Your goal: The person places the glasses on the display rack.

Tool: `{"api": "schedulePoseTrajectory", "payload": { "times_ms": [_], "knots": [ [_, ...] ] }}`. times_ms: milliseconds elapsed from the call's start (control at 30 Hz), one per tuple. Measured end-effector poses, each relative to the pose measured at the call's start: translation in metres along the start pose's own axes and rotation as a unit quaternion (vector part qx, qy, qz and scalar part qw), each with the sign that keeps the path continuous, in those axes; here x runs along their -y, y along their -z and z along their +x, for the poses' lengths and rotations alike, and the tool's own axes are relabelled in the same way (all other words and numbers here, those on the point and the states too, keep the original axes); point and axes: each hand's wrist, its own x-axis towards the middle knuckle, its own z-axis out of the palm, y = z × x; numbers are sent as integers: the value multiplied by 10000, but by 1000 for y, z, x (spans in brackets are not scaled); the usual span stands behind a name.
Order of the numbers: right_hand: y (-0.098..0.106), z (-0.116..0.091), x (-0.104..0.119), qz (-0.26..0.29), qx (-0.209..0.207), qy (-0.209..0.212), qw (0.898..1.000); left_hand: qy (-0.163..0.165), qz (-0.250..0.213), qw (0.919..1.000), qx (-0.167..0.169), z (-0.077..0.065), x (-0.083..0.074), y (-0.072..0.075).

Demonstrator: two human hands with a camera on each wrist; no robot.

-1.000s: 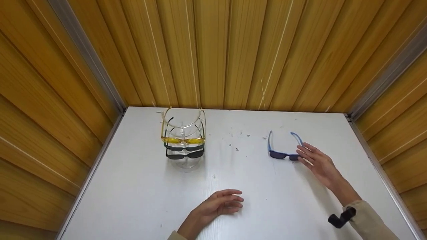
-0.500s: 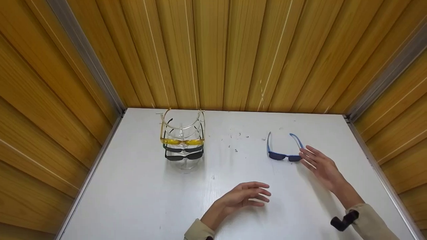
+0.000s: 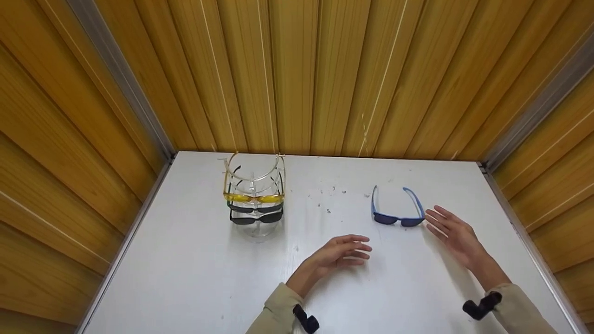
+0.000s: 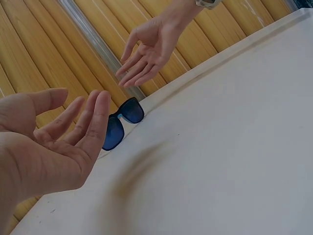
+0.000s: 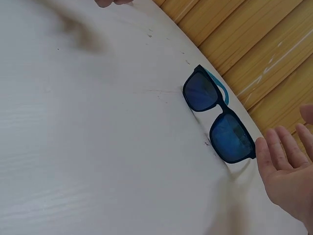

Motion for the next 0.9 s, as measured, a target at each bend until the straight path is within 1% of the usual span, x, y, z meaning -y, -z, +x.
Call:
{"api": "schedulePoseTrajectory", "payload": {
  "times_ms": [100,233,333,467,600,633,733,833,900],
  "knots": [
    [7,-2,-1,-25,-178,-27,9998,-69,27,9997,-229,10,-2,1],
    [14,-2,-2,-204,-389,-40,9990,-128,66,9986,-518,24,-7,3],
    [17,-1,-4,-302,-498,-71,9983,-162,130,9976,-660,33,-10,3],
    [18,0,-7,-296,-572,-170,9978,-210,164,9961,-842,45,-13,2],
    [18,3,-6,-312,-595,-240,9975,-317,-39,9940,-1041,63,-12,-2],
    [18,4,-6,-352,-653,-261,9969,-364,-95,9932,-1098,68,-11,-3],
    [14,10,-6,-608,-891,-464,9931,-430,-303,9909,-1242,79,-8,-7],
    [9,17,-8,-941,-1056,-769,9870,-460,-466,9895,-1291,87,-5,-8],
    [6,20,-10,-1125,-1040,-910,9840,-459,-547,9895,-1260,91,-3,-9]
  ]
}}
